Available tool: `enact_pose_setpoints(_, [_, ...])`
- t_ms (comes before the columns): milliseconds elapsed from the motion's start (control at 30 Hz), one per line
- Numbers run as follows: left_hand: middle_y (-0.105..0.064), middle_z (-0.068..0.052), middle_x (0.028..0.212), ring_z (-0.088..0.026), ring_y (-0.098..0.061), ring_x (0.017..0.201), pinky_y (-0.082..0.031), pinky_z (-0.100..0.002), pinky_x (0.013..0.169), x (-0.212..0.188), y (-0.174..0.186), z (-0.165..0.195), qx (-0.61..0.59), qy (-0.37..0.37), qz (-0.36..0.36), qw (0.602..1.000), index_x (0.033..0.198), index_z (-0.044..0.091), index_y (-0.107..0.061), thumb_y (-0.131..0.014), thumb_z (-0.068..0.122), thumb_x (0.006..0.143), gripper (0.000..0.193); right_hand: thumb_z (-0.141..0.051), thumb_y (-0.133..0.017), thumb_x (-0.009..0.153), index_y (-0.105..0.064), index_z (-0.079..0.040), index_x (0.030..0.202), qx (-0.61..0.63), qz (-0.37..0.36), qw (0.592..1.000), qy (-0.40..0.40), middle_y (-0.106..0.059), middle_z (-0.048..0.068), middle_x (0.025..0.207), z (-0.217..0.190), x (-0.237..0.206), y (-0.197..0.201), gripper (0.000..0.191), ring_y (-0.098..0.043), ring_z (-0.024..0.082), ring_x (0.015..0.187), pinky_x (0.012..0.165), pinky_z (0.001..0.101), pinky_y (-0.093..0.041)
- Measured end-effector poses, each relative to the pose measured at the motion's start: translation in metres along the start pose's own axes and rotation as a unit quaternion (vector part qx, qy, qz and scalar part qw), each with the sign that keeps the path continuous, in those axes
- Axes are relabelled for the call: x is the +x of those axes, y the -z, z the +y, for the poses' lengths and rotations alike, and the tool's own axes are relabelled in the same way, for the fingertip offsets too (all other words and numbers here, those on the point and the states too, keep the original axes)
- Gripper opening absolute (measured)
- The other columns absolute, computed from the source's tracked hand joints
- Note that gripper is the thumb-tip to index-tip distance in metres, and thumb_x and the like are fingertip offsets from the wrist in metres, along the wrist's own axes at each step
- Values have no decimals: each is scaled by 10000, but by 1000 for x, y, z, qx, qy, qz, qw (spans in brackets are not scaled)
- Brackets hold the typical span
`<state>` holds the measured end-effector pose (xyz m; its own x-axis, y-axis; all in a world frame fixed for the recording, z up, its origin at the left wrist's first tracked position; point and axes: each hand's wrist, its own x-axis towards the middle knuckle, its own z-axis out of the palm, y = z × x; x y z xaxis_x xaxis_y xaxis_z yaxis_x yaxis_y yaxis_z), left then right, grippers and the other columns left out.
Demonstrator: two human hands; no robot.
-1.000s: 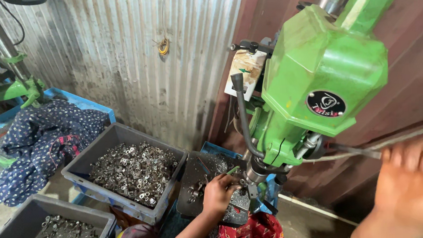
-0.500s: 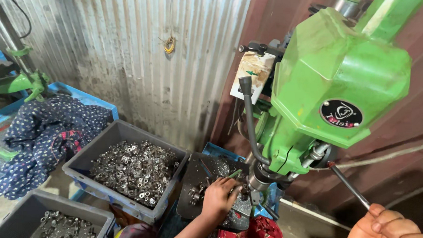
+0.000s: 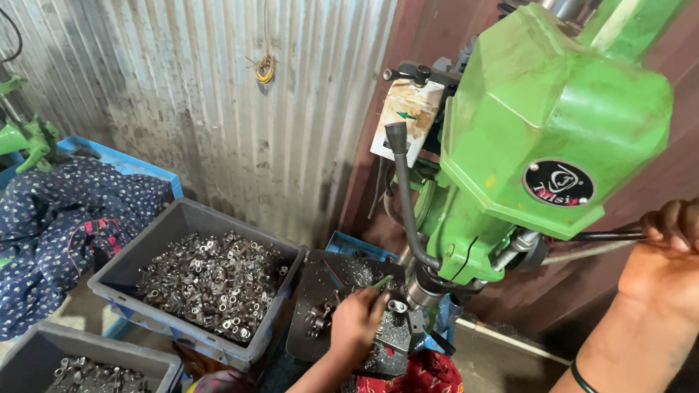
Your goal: The person repeatedly picks small metal parts from a bin, places them under a drill press, and operates the machine to drill each piece. The person then removes the drilled parts and places them into a separate bin. The cycle continues with multiple parts throughout the clip.
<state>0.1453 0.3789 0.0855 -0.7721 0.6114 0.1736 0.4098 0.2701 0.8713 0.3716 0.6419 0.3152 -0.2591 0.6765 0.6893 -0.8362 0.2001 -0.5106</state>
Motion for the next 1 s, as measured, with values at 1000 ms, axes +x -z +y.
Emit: enact_pose_setpoints(1000, [-733, -90, 915, -340, -680, 892, -508, -473, 793, -20, 7, 4, 40, -123, 22, 991, 912, 121, -764, -785, 256, 793, 181, -297, -456, 1119, -292, -164, 756, -25, -64, 997, 28, -267, -42, 682, 0, -42, 25, 420, -262, 91, 644, 677, 213, -289])
